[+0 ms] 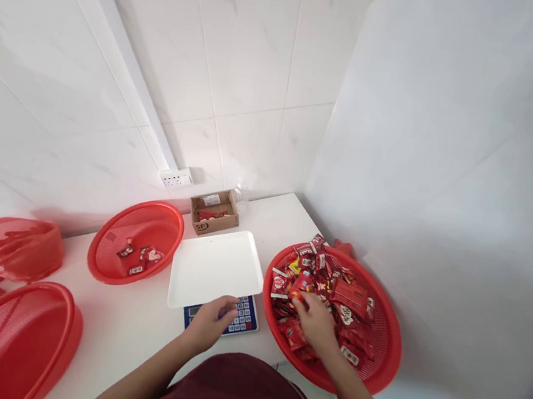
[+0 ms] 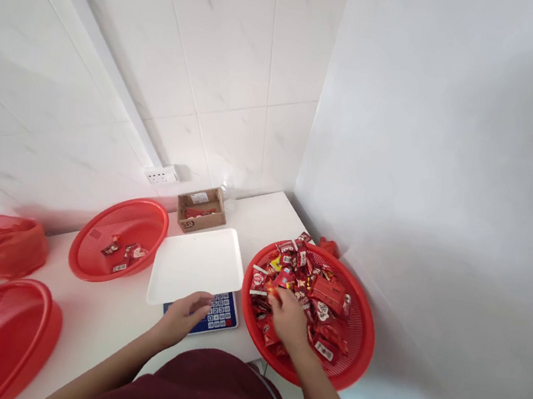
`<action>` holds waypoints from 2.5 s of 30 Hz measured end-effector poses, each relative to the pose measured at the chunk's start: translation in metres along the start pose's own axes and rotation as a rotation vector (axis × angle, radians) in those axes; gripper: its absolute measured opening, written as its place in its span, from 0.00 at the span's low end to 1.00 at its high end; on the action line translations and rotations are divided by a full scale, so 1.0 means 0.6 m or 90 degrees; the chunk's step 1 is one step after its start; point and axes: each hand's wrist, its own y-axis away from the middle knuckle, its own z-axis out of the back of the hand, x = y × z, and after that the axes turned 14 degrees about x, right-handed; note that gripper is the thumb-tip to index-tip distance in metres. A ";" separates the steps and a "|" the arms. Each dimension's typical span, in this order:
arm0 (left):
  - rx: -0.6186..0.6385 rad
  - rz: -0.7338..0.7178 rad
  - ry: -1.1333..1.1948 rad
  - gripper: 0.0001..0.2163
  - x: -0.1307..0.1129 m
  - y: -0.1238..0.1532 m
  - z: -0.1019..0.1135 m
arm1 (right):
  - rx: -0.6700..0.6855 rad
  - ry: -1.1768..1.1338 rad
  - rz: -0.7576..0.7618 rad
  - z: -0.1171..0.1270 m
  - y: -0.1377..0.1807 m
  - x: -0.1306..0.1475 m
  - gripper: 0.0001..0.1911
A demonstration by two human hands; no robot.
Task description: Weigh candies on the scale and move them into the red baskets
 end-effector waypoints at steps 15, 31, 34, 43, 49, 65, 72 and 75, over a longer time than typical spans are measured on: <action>0.109 -0.042 0.511 0.21 -0.070 -0.014 -0.018 | 0.126 -0.306 0.129 -0.014 0.048 0.117 0.18; -0.200 -0.056 0.654 0.12 0.001 0.027 0.068 | 0.101 -0.213 -0.045 -0.022 -0.001 0.047 0.20; -0.400 -0.023 0.781 0.07 0.051 0.060 0.152 | 0.057 -0.094 -0.034 -0.025 -0.018 -0.003 0.19; -0.781 -0.099 0.968 0.15 0.141 0.201 0.333 | 0.036 0.092 -0.099 -0.032 -0.036 -0.070 0.22; -0.899 -0.327 0.925 0.17 0.149 0.271 0.371 | 0.057 0.117 -0.124 -0.032 -0.035 -0.050 0.21; -0.645 0.044 0.946 0.11 0.159 0.138 0.279 | 0.077 0.183 -0.108 -0.039 -0.031 -0.035 0.14; -0.239 0.143 0.860 0.04 0.069 0.029 0.123 | 0.038 0.140 -0.202 0.005 -0.048 -0.057 0.21; -0.134 0.171 0.782 0.05 0.041 0.013 0.075 | 0.022 0.145 -0.202 0.008 -0.063 -0.052 0.24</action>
